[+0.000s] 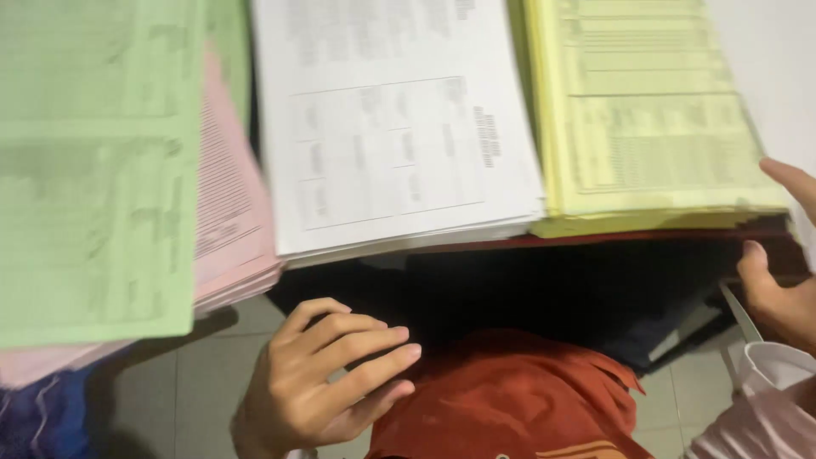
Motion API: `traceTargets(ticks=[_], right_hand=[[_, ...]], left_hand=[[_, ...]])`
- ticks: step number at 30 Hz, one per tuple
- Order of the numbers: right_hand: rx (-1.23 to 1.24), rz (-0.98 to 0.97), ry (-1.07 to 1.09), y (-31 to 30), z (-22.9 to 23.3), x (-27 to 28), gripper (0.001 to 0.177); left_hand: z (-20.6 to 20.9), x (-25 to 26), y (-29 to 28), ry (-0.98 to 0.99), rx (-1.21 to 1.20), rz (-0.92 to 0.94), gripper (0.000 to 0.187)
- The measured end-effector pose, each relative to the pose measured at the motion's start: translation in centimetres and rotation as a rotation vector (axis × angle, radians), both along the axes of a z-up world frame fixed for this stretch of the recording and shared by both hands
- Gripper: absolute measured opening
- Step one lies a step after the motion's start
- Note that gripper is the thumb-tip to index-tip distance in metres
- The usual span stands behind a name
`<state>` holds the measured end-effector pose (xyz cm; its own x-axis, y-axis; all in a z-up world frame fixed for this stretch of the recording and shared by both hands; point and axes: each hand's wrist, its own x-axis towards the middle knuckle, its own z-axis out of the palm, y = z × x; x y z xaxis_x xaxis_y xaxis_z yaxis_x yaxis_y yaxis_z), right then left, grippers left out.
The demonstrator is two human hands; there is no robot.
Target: Sorting and flipping through various colored printed forms and documents on a desk
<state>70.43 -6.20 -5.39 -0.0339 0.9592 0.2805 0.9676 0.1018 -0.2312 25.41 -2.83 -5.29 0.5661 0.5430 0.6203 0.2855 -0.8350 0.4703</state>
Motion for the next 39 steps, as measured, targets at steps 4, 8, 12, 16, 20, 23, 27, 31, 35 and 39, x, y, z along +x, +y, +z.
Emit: traceTargets(ticks=[4, 8, 12, 16, 20, 23, 27, 31, 35, 39], right_hand=[[0.092, -0.137, -0.172, -2.9, 1.1, 2.7, 0.068], [0.258, -0.103, -0.221, -3.1, 1.1, 4.8, 0.020], [0.445, 0.008, -0.125, -1.1, 2.3, 4.2, 0.021], [0.583, -0.165, 0.785, 1.7, 4.0, 2.5, 0.029], [0.679, -0.398, 1.729, 3.5, 7.1, 0.1, 0.046], [0.745, -0.264, 2.222, 3.8, 6.1, 0.6, 0.037], [0.768, -0.244, 2.304, 3.9, 6.2, -5.6, 0.044], [0.575, -0.138, 2.264, 2.5, 3.7, -9.0, 0.048], [0.347, -0.203, 1.711, 0.8, 2.5, -12.6, 0.087], [0.229, -0.040, 1.348, 0.5, 1.1, -13.8, 0.079]], left_hand=[[-0.6, 6.1, 1.6, -0.063, 0.050, -0.100, 0.017], [0.0, 10.7, 2.0, -0.105, 0.028, -0.194, 0.015], [0.6, 13.3, 1.6, -0.118, 0.013, -0.201, 0.010], [1.0, 15.1, 0.8, -0.162, -0.036, -0.029, 0.009], [2.0, 16.5, 0.2, -0.208, -0.087, 0.048, 0.027], [0.5, 18.4, 0.0, -0.171, -0.062, 0.100, 0.046], [-4.3, 21.5, 0.9, -0.098, 0.157, 0.363, 0.063], [-2.0, 20.4, 2.4, -0.042, 0.513, 0.556, 0.047], [-2.1, 16.0, 3.3, -0.072, 0.419, 0.498, 0.027], [-1.6, 10.5, 2.6, 0.011, 0.338, 0.636, 0.024]])
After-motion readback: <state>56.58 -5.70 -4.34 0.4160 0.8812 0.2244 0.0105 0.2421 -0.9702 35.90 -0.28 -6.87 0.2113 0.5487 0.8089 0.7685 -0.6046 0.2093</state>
